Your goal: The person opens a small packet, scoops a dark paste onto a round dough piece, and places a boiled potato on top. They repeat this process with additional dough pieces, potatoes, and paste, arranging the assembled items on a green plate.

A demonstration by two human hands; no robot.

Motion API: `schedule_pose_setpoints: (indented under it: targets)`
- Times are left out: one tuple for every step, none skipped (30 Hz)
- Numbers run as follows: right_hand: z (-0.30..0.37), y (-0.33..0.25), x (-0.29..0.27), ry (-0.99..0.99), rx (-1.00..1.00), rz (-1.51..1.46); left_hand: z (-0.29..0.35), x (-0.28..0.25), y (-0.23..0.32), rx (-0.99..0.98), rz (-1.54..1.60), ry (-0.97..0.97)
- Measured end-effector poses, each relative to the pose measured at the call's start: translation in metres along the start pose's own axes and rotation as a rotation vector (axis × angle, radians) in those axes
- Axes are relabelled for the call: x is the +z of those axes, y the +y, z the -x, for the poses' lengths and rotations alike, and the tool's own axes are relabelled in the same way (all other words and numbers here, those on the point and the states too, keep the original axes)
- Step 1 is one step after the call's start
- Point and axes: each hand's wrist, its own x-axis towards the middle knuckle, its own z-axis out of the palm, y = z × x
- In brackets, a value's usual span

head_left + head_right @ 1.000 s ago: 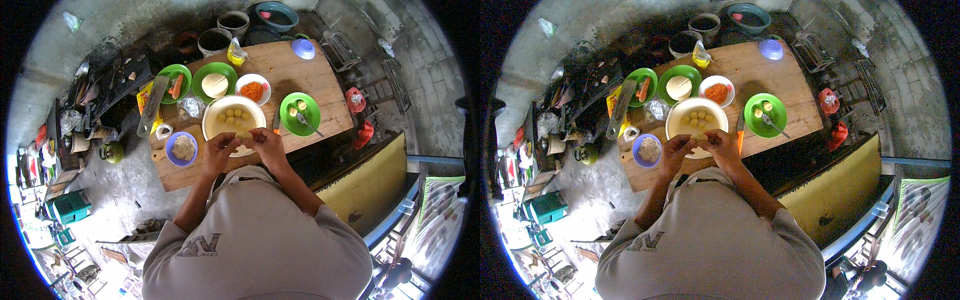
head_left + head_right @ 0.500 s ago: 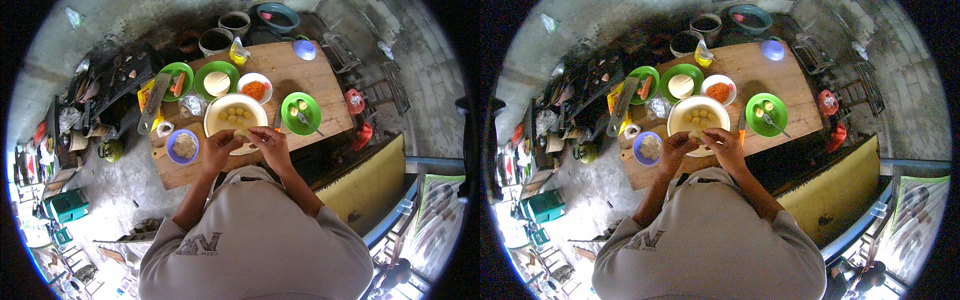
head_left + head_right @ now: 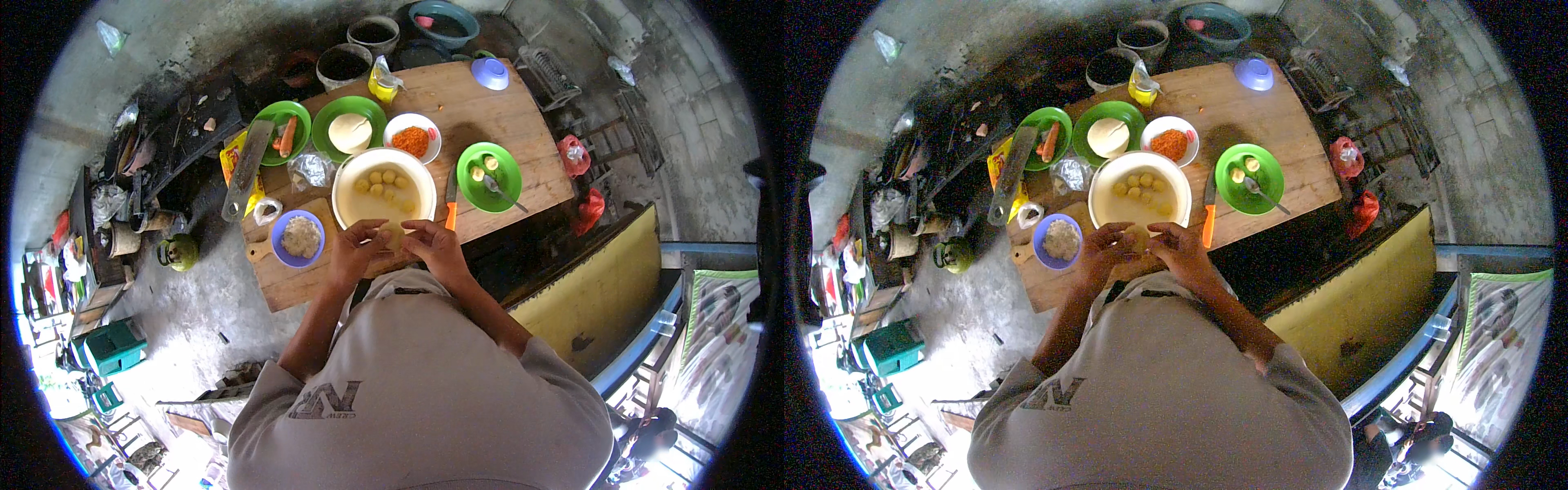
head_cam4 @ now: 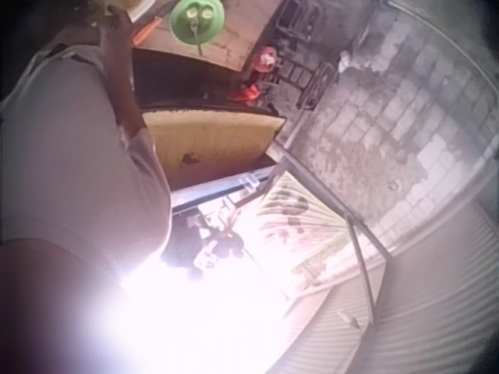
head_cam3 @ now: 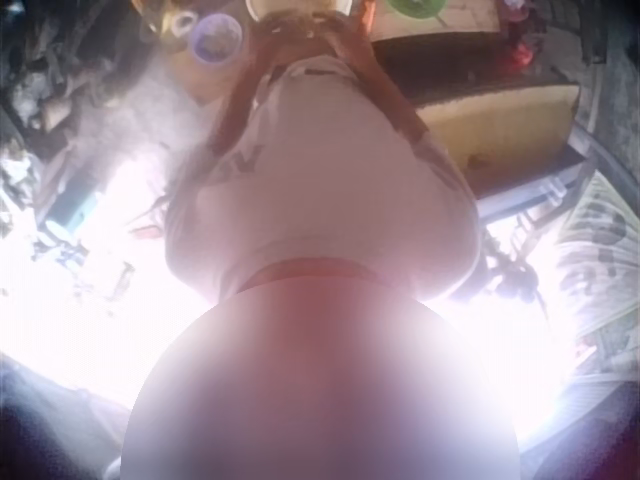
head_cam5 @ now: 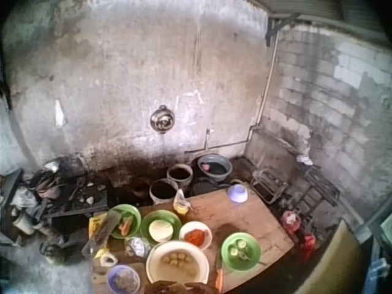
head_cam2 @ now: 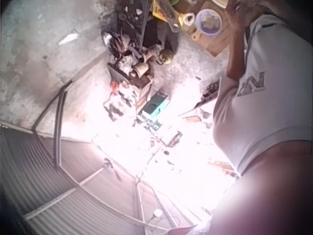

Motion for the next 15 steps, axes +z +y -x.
schedule_pose_setpoints:
  targets:
    - [0.001,0.004,-0.001,-0.036,-0.012,0.019,0.003,-0.002,-0.003,-0.05,-0.016,0.005]
    - [0.002,0.008,-0.004,-0.063,0.021,0.055,0.005,-0.003,-0.007,-0.056,-0.016,-0.012]
    - [0.003,0.012,-0.005,-0.108,-0.013,0.065,0.006,-0.004,-0.01,-0.067,-0.017,-0.024]
    - [0.002,0.016,-0.004,-0.061,-0.027,0.109,0.006,-0.005,-0.013,-0.076,-0.018,-0.036]
    - [-0.002,0.018,-0.002,-0.031,-0.111,0.127,0.005,-0.005,-0.016,-0.044,-0.043,-0.031]
    - [-0.004,0.02,-0.002,0.014,-0.112,0.164,0.003,-0.005,-0.019,-0.011,-0.069,-0.026]
    - [-0.005,0.019,-0.002,0.024,-0.17,0.097,0.001,-0.004,-0.021,0.007,-0.102,-0.008]
    - [-0.005,0.018,-0.003,0.049,-0.145,0.051,0.001,-0.003,-0.024,0.033,-0.054,0.019]
    - [-0.005,0.016,-0.003,0.083,-0.09,0.015,0.001,0.0,-0.026,0.043,-0.015,0.061]
    - [-0.005,0.013,-0.004,0.069,-0.097,-0.011,0.001,0.002,-0.027,0.053,0.024,0.104]
    - [-0.003,0.01,-0.005,0.065,-0.072,-0.026,0.002,0.003,-0.027,0.056,0.022,0.116]
    - [-0.002,0.007,-0.005,0.046,-0.093,-0.063,0.004,0.004,-0.026,0.058,0.019,0.128]
    - [-0.001,0.004,-0.004,0.062,-0.077,-0.019,0.005,0.005,-0.024,0.061,0.014,0.141]
    - [-0.001,0.001,-0.003,0.065,-0.11,0.003,0.006,0.007,-0.022,0.063,0.003,0.141]
    - [0.0,-0.002,-0.003,0.065,-0.153,0.022,0.007,0.008,-0.019,0.067,-0.009,0.143]
